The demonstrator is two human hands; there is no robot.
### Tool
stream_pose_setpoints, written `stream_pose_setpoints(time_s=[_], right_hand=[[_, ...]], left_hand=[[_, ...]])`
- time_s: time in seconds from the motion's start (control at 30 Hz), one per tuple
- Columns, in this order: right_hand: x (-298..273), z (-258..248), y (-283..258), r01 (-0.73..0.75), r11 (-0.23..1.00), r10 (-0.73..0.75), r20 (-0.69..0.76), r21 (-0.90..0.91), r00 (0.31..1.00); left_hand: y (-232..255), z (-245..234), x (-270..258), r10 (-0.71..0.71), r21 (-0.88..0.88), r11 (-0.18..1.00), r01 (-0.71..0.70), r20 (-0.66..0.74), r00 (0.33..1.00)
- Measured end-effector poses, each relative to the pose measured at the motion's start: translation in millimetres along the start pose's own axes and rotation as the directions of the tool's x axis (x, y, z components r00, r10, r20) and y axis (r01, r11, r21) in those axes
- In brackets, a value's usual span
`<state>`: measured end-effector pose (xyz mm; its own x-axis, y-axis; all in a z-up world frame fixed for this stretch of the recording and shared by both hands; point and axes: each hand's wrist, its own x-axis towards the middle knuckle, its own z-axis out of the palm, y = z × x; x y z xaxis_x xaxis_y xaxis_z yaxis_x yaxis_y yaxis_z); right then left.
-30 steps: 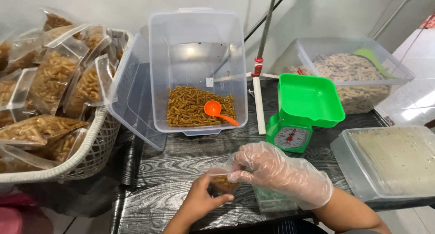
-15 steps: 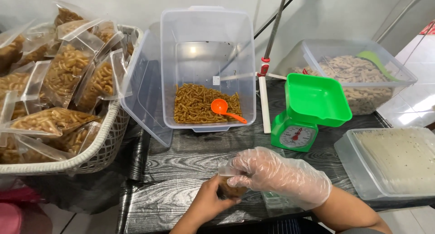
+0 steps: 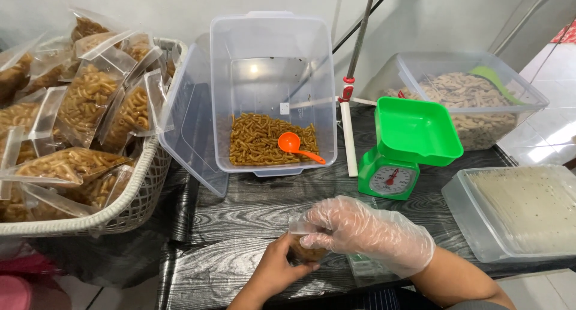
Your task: Packaging dried snacks into small plastic bags using a scoop and a scale for portioning.
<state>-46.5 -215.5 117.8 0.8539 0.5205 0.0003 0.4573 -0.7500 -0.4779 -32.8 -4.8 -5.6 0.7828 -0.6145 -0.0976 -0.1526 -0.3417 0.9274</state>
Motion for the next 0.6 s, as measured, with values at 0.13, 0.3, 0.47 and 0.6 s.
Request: stream_pose_setpoints(time_s=[0.13,0.3,0.47,0.6], right_hand=[[0,-7,-8,0.015,1.0,-0.015,0.01,0.019,1.0],[-2,-18,-14,-0.091,0.995,0.093,0.09,-0.027,0.992],[-6,-33,-20,-0.143,0.989,0.15,0.216,-0.048,0.965],[-1,-24,-14,-0.041,0.995,0.057,0.174,-0.095,0.983]], left_hand=[[-7,3,0,0.049,-0.026,0.998,-0.049,-0.022,0.999],[1,-1,-3,0.023,-0.057,0.998,-0.023,0.013,1.0],[2,-2,-5,0.111,-0.022,0.994,-0.112,-0.002,0.994],[4,-5,-11,0.057,-0.038,0.998,-0.056,0.04,0.998]])
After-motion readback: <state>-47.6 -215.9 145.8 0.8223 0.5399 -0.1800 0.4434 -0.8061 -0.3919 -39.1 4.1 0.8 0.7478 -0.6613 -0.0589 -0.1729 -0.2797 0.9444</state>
